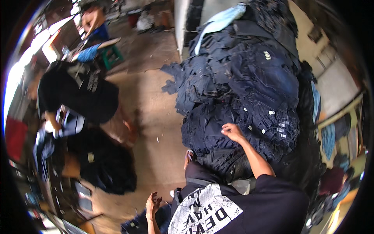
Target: The person repeatedly picks up dark-colored garments from a large pile, briefly unfolds or turns them over, and places them into a nearby round basket. The person continues this cycle throughout the clip, handling items one at a time.
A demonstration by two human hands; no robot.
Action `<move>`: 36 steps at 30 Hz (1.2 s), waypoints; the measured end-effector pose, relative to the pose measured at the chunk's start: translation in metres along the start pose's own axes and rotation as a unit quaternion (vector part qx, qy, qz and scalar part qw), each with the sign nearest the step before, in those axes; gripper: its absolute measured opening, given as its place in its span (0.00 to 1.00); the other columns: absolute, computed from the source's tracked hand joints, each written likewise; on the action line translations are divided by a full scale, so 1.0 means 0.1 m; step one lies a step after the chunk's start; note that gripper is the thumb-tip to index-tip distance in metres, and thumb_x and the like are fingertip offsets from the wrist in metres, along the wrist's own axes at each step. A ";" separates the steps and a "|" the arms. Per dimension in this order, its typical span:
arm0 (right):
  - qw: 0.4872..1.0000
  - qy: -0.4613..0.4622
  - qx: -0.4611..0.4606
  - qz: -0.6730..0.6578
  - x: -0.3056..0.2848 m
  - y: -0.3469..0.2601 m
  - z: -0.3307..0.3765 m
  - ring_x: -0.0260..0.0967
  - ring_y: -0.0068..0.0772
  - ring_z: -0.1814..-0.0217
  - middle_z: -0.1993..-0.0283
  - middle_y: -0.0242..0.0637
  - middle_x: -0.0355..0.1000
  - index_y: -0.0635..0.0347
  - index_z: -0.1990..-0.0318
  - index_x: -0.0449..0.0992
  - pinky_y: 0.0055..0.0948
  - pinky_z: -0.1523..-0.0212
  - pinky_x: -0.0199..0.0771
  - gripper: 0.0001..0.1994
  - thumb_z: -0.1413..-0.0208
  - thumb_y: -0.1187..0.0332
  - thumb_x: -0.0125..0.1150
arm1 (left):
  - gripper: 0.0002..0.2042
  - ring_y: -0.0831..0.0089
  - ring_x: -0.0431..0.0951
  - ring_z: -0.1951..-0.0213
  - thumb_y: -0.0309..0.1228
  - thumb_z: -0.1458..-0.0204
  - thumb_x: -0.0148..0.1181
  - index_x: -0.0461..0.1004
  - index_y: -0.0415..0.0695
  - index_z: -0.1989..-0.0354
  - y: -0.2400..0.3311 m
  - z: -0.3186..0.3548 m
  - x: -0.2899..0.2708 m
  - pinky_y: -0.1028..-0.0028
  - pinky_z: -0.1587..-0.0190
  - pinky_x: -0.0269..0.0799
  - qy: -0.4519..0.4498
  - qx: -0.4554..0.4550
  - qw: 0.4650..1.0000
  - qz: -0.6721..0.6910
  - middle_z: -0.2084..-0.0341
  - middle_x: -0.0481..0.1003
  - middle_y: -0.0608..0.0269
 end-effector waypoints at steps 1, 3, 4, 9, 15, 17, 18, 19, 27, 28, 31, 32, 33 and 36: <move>0.997 0.053 0.016 -0.053 -0.32 0.01 -0.11 0.83 0.34 0.49 0.54 0.40 0.86 0.56 0.47 0.83 0.37 0.47 0.81 0.17 0.43 0.64 0.74 | 0.27 0.51 0.85 0.50 0.39 0.46 0.73 0.75 0.43 0.38 0.09 -0.24 -0.12 0.58 0.49 0.81 -0.001 -0.004 1.000 -0.025 0.46 0.81 0.45; 0.981 0.189 -0.003 -0.041 -1.09 -0.05 -0.35 0.82 0.29 0.53 0.56 0.38 0.85 0.57 0.47 0.83 0.34 0.49 0.82 0.15 0.41 0.66 0.74 | 0.26 0.51 0.85 0.51 0.38 0.45 0.72 0.76 0.43 0.39 0.30 -0.71 -0.30 0.58 0.49 0.81 0.000 -0.027 0.994 -0.103 0.47 0.82 0.46; 0.971 0.234 -0.037 -0.031 -1.46 -0.07 -0.47 0.82 0.32 0.51 0.53 0.39 0.85 0.57 0.47 0.82 0.37 0.48 0.81 0.15 0.40 0.66 0.73 | 0.25 0.52 0.86 0.51 0.38 0.45 0.72 0.76 0.44 0.39 0.43 -0.92 -0.30 0.58 0.48 0.81 -0.001 -0.036 0.994 -0.106 0.47 0.82 0.46; 0.915 0.369 -0.052 0.154 -2.88 0.11 -1.37 0.68 0.55 0.30 0.36 0.49 0.73 0.55 0.36 0.72 0.48 0.33 0.70 0.32 0.50 0.70 0.77 | 0.27 0.56 0.87 0.51 0.39 0.43 0.71 0.74 0.45 0.36 1.40 -1.95 0.19 0.62 0.52 0.83 -0.078 -0.030 0.990 -0.114 0.44 0.81 0.47; 0.872 0.320 0.018 0.369 -3.33 0.72 -2.59 0.50 0.55 0.18 0.21 0.44 0.53 0.44 0.22 0.53 0.57 0.23 0.58 0.54 0.57 0.73 0.80 | 0.29 0.54 0.85 0.47 0.42 0.39 0.69 0.71 0.41 0.33 2.97 -2.64 1.16 0.61 0.48 0.81 -0.247 0.114 0.953 -0.133 0.41 0.79 0.47; 0.860 0.286 0.070 0.417 -3.34 1.03 -2.85 0.54 0.55 0.19 0.20 0.43 0.53 0.35 0.21 0.52 0.58 0.24 0.59 0.56 0.57 0.75 0.78 | 0.30 0.53 0.84 0.47 0.43 0.40 0.70 0.71 0.41 0.33 3.28 -2.81 1.24 0.61 0.47 0.81 -0.256 0.124 0.946 -0.158 0.41 0.79 0.47; 0.849 0.308 0.031 0.428 -3.38 1.03 -2.92 0.61 0.54 0.25 0.23 0.44 0.59 0.37 0.22 0.55 0.56 0.27 0.63 0.51 0.54 0.75 0.76 | 0.30 0.54 0.85 0.47 0.43 0.40 0.70 0.71 0.42 0.33 3.39 -2.92 1.21 0.61 0.47 0.81 -0.242 0.121 0.950 -0.155 0.41 0.79 0.47; 0.836 0.321 0.016 0.444 -3.43 1.06 -2.95 0.67 0.54 0.31 0.27 0.44 0.65 0.38 0.22 0.58 0.54 0.30 0.67 0.47 0.51 0.75 0.74 | 0.30 0.54 0.85 0.47 0.43 0.40 0.70 0.71 0.42 0.33 3.49 -3.01 1.16 0.60 0.48 0.81 -0.229 0.129 0.954 -0.144 0.42 0.80 0.47; 0.944 0.313 -0.063 0.077 -4.77 0.84 -2.67 0.78 0.49 0.38 0.42 0.50 0.80 0.53 0.40 0.80 0.42 0.37 0.77 0.26 0.49 0.73 0.73 | 0.26 0.48 0.85 0.50 0.44 0.43 0.71 0.76 0.43 0.39 3.50 -3.58 0.88 0.55 0.49 0.80 -0.184 0.186 0.933 -0.247 0.50 0.82 0.41; 0.954 0.283 -0.052 0.082 -4.73 0.84 -2.64 0.78 0.48 0.38 0.41 0.50 0.79 0.54 0.40 0.80 0.41 0.36 0.77 0.27 0.50 0.72 0.74 | 0.27 0.49 0.85 0.50 0.44 0.43 0.72 0.76 0.43 0.40 3.44 -3.64 0.88 0.56 0.50 0.81 -0.194 0.148 0.951 -0.192 0.50 0.82 0.42; 0.947 0.260 -0.126 0.142 -4.43 0.78 -2.58 0.77 0.47 0.36 0.40 0.49 0.79 0.58 0.40 0.81 0.39 0.35 0.76 0.29 0.53 0.69 0.79 | 0.26 0.50 0.86 0.51 0.42 0.43 0.72 0.76 0.41 0.40 3.49 -3.75 0.95 0.56 0.51 0.81 -0.196 0.165 0.943 -0.211 0.49 0.82 0.44; 0.958 0.214 -0.082 0.172 -4.22 0.93 -2.63 0.77 0.48 0.36 0.40 0.49 0.79 0.58 0.40 0.81 0.39 0.35 0.75 0.29 0.52 0.65 0.80 | 0.27 0.50 0.85 0.50 0.42 0.43 0.72 0.75 0.42 0.38 3.56 -3.76 1.00 0.57 0.50 0.81 -0.205 0.188 0.937 -0.213 0.48 0.82 0.44; 0.966 0.150 -0.022 0.211 -4.00 1.11 -2.70 0.77 0.48 0.36 0.40 0.49 0.79 0.58 0.40 0.81 0.39 0.34 0.75 0.29 0.50 0.61 0.80 | 0.28 0.51 0.85 0.49 0.43 0.42 0.71 0.74 0.43 0.36 3.65 -3.77 1.05 0.57 0.50 0.81 -0.218 0.210 0.928 -0.219 0.46 0.82 0.45; 0.964 0.228 0.089 0.106 -4.12 1.40 -2.67 0.77 0.46 0.35 0.41 0.48 0.80 0.57 0.40 0.81 0.39 0.34 0.74 0.28 0.46 0.55 0.77 | 0.28 0.55 0.86 0.49 0.43 0.40 0.70 0.73 0.44 0.34 3.96 -3.82 1.11 0.60 0.49 0.81 -0.234 0.240 0.925 -0.180 0.47 0.83 0.49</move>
Point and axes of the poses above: each hand's wrist, its own z-axis away from the middle knuckle, its own x-axis out of the palm, y = z × x, the point moved 9 cm from there along -z, towards the middle knuckle
